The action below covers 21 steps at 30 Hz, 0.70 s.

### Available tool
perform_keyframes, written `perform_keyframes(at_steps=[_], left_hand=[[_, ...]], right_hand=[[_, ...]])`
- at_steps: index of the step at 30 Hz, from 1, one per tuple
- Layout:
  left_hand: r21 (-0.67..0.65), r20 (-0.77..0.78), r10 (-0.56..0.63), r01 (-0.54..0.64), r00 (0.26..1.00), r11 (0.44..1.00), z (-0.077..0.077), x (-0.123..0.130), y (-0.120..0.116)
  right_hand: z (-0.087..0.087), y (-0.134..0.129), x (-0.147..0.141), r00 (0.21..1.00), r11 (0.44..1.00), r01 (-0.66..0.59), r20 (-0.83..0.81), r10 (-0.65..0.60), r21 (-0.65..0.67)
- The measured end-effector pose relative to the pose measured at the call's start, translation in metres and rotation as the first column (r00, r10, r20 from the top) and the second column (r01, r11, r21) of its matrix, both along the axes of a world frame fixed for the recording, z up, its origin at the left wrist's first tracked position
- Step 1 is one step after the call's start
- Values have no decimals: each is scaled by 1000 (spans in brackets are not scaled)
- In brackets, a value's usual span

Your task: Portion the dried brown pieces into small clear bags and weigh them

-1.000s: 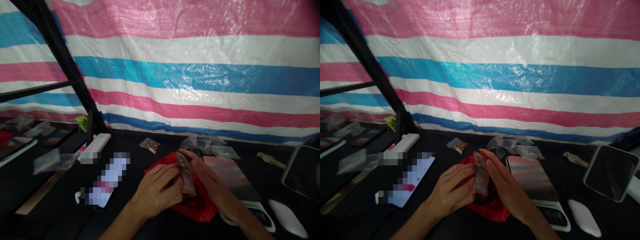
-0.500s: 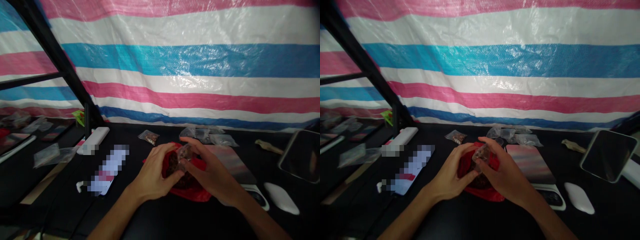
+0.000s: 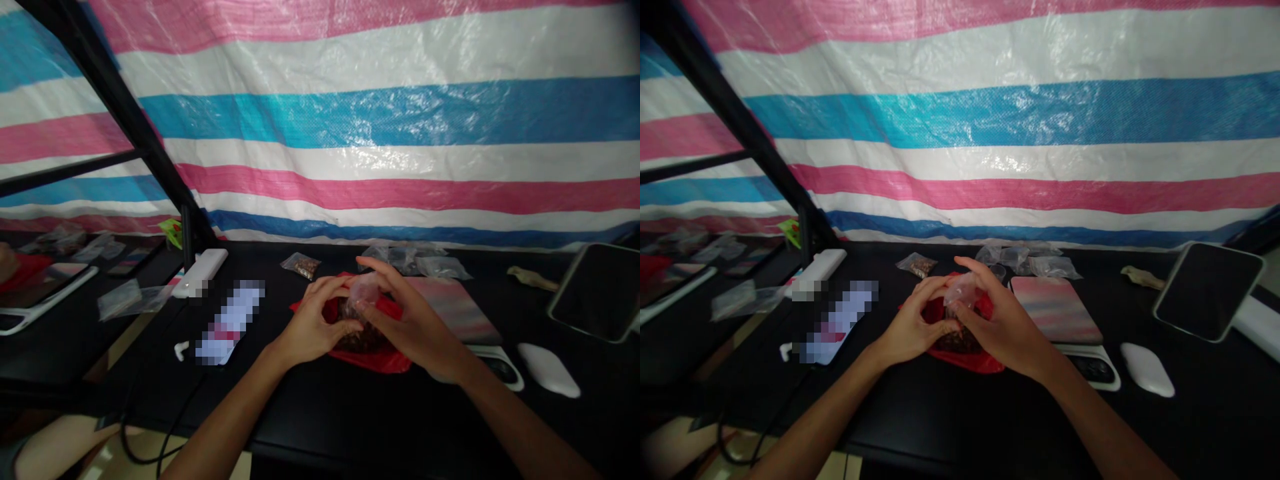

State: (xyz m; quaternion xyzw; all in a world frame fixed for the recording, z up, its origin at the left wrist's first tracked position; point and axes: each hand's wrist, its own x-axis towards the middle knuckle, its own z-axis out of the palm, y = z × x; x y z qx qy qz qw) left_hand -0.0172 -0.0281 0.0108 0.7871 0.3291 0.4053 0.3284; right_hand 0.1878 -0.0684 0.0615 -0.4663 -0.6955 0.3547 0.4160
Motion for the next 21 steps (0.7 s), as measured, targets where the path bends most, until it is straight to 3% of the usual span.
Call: perform_keyframes(at_steps=[7,11,17,21], left_hand=[[27,-55,7,-6,998,1000,2,0,1],[-14,-54,85,-86,995,996,0,2,-1],[-4,-50,123,-124,991,992,2,3,0],[26,-55,141,-140,988,990,2,3,1]], right_hand=[[-5,5,3,1000,1000,-7,30,7,3],[-4,5,4,1000,1000,-11,11,11,7],[-4,7,6,997,991,51,-63,-43,127],[-1,10,9,997,969,74,-4,-75,234]])
